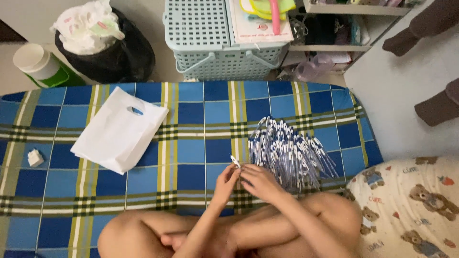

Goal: The person is manually assembling ballpoint pens by joining the barrels and caps/refills together.

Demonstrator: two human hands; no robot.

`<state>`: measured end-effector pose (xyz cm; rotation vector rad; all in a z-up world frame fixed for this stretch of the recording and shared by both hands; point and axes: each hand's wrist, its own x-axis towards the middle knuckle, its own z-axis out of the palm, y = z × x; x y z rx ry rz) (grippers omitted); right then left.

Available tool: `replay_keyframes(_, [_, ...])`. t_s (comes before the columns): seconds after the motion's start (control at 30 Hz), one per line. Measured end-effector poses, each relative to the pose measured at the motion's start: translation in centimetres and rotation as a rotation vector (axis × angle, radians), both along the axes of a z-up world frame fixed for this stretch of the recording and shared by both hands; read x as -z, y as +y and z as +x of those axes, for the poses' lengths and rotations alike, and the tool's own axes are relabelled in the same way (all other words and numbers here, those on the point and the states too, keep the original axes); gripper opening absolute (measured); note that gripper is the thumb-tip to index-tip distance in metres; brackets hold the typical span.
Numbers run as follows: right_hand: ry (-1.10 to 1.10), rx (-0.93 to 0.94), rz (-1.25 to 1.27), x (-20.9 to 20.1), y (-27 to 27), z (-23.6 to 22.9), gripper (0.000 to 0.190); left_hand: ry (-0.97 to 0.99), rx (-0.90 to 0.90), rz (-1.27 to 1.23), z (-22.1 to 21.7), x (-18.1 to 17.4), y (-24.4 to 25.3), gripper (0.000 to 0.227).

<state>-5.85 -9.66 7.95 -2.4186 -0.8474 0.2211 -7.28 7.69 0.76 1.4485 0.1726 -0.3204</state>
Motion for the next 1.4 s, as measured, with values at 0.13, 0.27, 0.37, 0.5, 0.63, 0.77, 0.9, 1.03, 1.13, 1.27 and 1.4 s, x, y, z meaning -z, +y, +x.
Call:
replay_keyframes(0.13, [0.154,0.023,0.005,-3.1,3.1,-2.6,0.035,0.044,-0.185,-0.024,-2.5,2.7,0.4,0.033])
replay_keyframes(0.27, [0.23,0.192,0.226,0.3,3.4,-3.5,0.026,0.083,-0.223,0.051,-3.7,3.2,1.8,0.027])
replay_keyframes(0.37, [0.288,0.477,0.414,3.7,3.1,-1.6,0.021,0.057,-0.176,0.201,-3.8,1.9,1.8,0.024])
replay_keyframes(0.5, [0.514,0.652,0.572,7.6,3.1,0.4,0.028,0.0,-0.096,0.334,-4.5,-1.5,1.1,0.02])
replay_keyframes(0.63, [0.676,0.775,0.738,5.7,3.2,0.8,0.032,-0.018,-0.098,0.355,-4.7,-0.9,1.2,0.021])
replay_keyframes(0.77, [0.702,0.918,0.865,6.6,1.8,1.7,0.036,-0.052,-0.103,0.369,-4.9,-1.0,1.2,0.023])
replay_keyframes(0.9, [0.775,0.897,0.92,6.2,2.6,1.2,0.032,-0.083,-0.079,0.379,-4.9,-1.7,1.1,0.028])
replay_keyframes(1.03, [0.714,1.019,1.138,5.4,1.0,2.1,0.029,-0.127,-0.065,0.428,-5.2,-2.4,1.4,0.027])
replay_keyframes(1.13, [0.833,1.065,1.116,6.4,0.7,2.1,0.024,-0.186,-0.068,0.462,-4.4,-3.6,2.0,0.026])
replay_keyframes(1.27, [0.976,0.981,1.009,7.8,2.9,0.7,0.03,-0.52,0.09,0.946,-2.7,-3.5,2.9,0.018])
replay_keyframes(1.4, [1.074,0.888,0.903,4.4,4.9,-0.1,0.05,-0.889,0.163,1.412,-0.7,-2.3,3.5,0.019])
